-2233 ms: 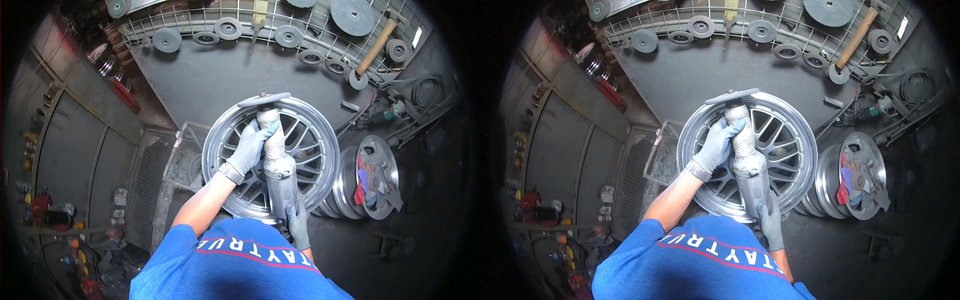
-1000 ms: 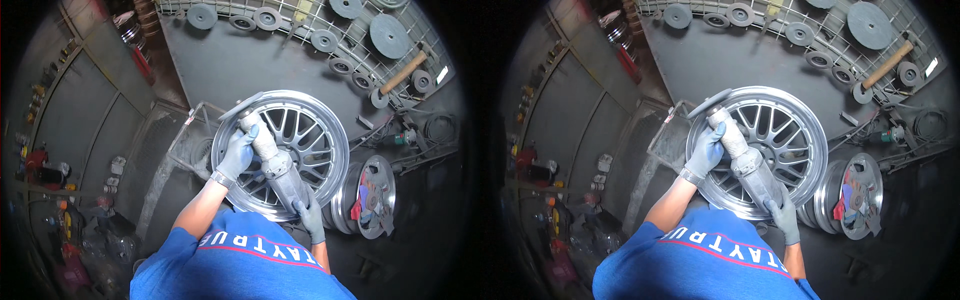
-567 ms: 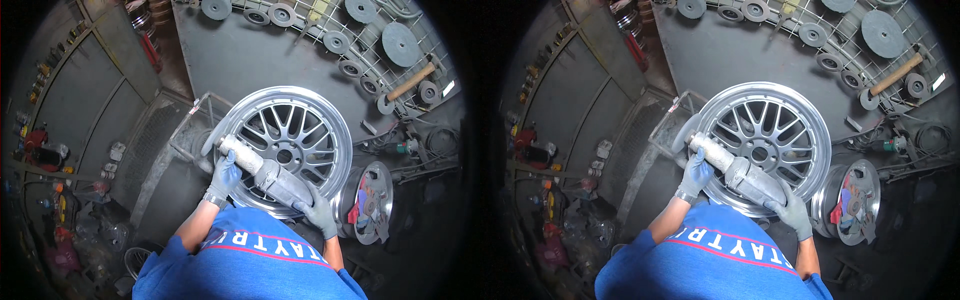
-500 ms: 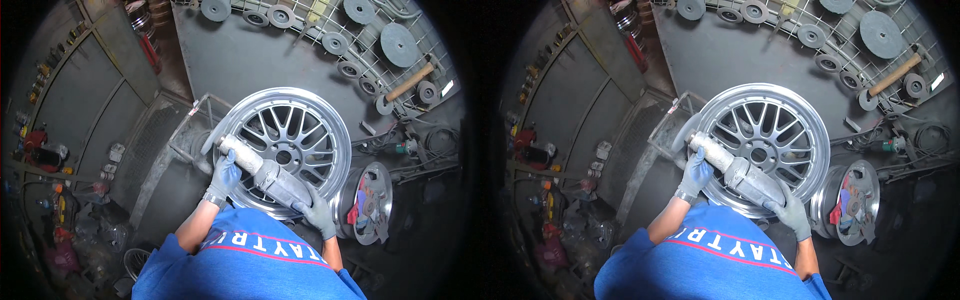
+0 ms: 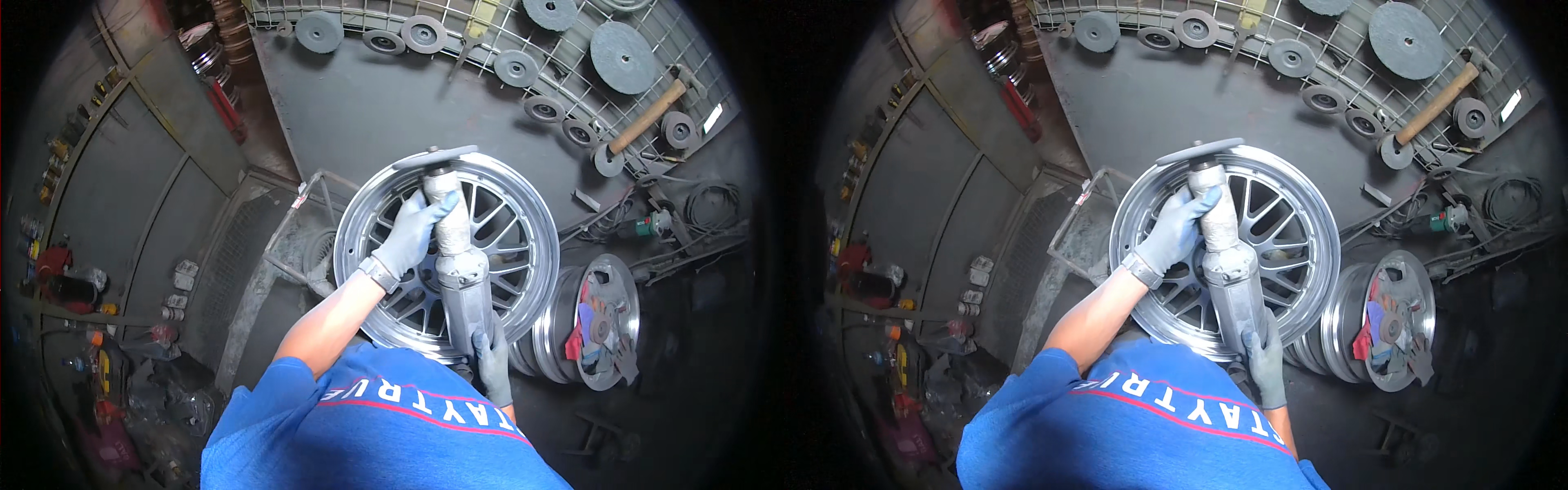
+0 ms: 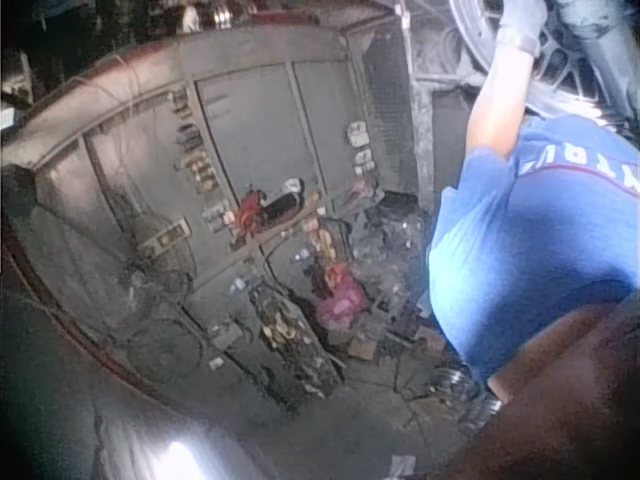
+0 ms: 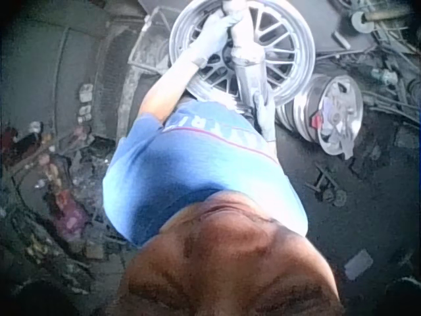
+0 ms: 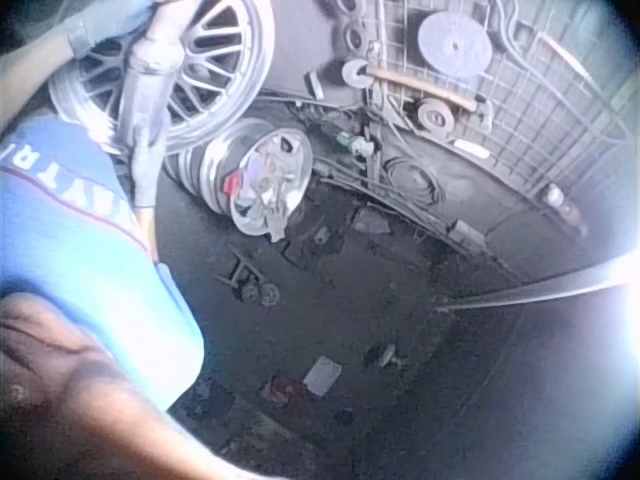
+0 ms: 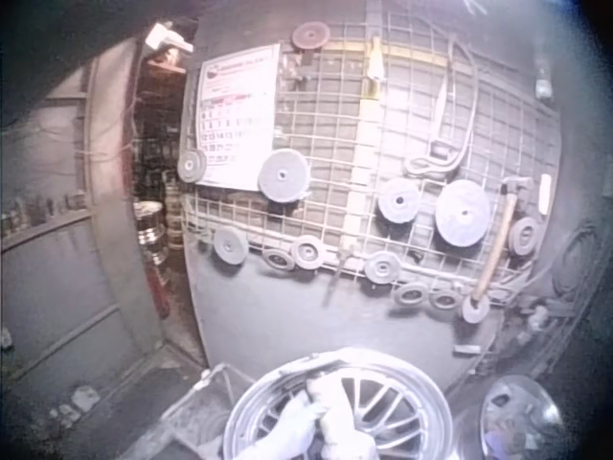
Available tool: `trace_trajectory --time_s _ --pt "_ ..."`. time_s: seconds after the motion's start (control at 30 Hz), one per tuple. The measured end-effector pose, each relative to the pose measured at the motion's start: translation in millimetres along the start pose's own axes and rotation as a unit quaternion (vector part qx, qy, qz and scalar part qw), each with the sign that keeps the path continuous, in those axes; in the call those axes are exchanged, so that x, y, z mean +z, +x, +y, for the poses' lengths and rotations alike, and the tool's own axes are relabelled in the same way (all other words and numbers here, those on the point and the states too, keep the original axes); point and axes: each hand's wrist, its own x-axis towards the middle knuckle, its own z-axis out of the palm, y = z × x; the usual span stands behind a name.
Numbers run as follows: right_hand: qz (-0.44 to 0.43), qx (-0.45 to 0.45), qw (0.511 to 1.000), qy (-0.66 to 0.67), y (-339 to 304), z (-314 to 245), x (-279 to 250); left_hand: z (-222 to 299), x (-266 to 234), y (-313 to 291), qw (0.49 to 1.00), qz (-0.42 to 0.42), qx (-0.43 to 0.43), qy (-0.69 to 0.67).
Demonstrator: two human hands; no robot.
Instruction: The person uses a handheld rotary polisher with a buffing pad to polish the outer rim of a silver alloy wheel. The wheel is mounted on a stand, and the person moves the tool along the rim edge repeatedly, occasionally pausing to reposition the wheel.
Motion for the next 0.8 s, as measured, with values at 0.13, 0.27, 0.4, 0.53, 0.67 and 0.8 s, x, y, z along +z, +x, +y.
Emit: trace_trajectory --time_s 0.13,0.27,0.4,0.53,0.67,0.8 --pt "0.008 0.005 0.999 0.038 -4 27 1 -1 8 6 0.999 0.007 -0.004 0.035" --pt "-0.021 0.0 1.0 -0.012 3 5 3 -2 -7 -9 0.998 0.051 0.041 -0.011" --pt "-0.059 -0.003 0.989 -0.133 17 -18 -7 -7 -49 -38 0.993 0.078 0.082 -0.043" --pt "-0.102 -0.013 0.963 -0.248 24 -31 -23 -28 -81 -76 0.987 0.097 0.12 -0.052" --pt "-0.142 0.009 0.937 -0.318 26 -50 -31 -53 -101 -114 0.978 0.114 0.121 -0.126" --pt "-0.147 -0.009 0.944 -0.296 15 -37 -34 -63 -110 -149 0.978 0.133 0.114 -0.116"
